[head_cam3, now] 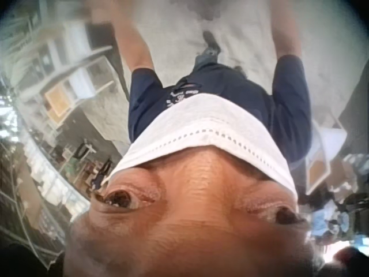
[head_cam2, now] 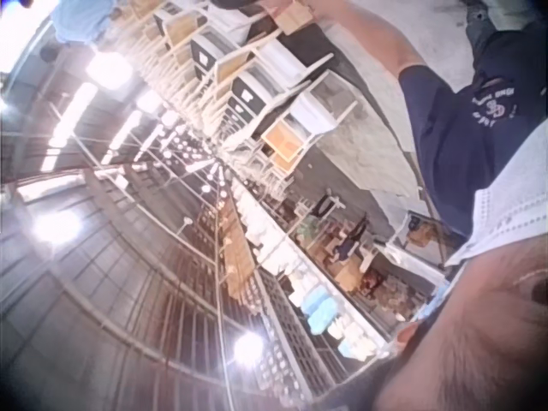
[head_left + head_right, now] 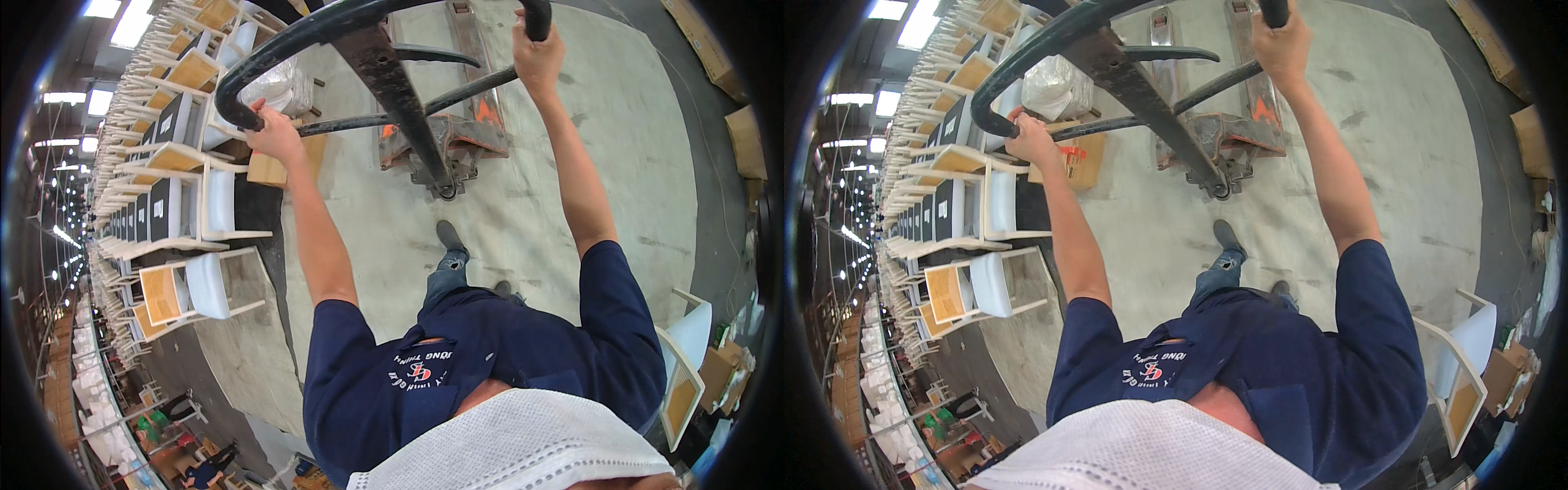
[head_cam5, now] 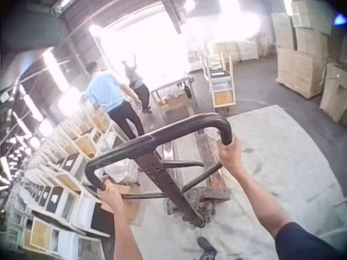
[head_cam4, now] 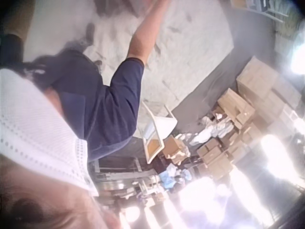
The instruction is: The person operates a manual pallet jack to transport a stack of wrapped chairs across a warehouse floor. They navigate around obstacles and other workers while moving the load to a different location.
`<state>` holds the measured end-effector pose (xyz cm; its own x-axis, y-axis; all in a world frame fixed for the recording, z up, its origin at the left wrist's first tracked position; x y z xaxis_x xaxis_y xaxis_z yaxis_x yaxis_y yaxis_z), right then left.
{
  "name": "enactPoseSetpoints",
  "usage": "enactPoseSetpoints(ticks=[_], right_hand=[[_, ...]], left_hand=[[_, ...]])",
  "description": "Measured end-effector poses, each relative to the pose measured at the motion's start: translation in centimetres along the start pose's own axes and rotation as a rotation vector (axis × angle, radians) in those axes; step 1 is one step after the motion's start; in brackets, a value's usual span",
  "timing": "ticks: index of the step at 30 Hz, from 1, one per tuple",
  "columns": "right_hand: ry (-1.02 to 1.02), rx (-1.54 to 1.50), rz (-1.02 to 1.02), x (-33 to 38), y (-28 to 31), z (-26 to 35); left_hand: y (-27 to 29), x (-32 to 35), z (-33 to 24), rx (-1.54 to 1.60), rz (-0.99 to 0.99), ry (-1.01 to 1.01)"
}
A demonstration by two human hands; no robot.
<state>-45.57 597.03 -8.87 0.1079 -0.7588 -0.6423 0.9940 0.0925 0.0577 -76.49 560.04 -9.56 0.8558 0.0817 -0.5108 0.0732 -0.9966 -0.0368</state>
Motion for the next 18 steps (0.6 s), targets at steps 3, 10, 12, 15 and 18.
enactPoseSetpoints(ticks=[3, 10, 12, 15, 18], right_hand=[[0.174, 0.069, -0.122, -3.8, -3.7, -1.6], [0.006, 0.062, -0.131, -12.6, -15.9, -9.8], [-0.086, 0.098, -0.105, -14.7, -18.8, -11.6], [0.025, 0.094, -0.147, -17.9, -23.3, -13.1], [-0.009, 0.073, -0.153, -20.9, -27.9, -15.5]], left_hand=[[-5.3, -3.1, 2.3, 0.12, 0.021, 0.104], [-14.5, -12.2, 9.9, 0.097, 0.094, 0.054], [-17.3, -15.0, 11.8, 0.119, 0.098, 0.033], [-21.2, -19.6, 13.8, 0.106, 0.113, -0.006], [-25.7, -23.0, 14.8, 0.116, 0.076, 0.038]])
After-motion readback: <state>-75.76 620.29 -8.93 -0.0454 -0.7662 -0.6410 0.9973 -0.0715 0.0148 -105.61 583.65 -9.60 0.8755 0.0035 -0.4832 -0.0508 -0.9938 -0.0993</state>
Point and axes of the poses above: each hand's wrist, its own x-axis away from the middle knuckle, its own y-axis out of the back of the hand, z = x × y, the point moved 10 cm from there along -x, towards the middle knuckle, and after that the axes turned 1 degree about z, right-handed, at the moved point
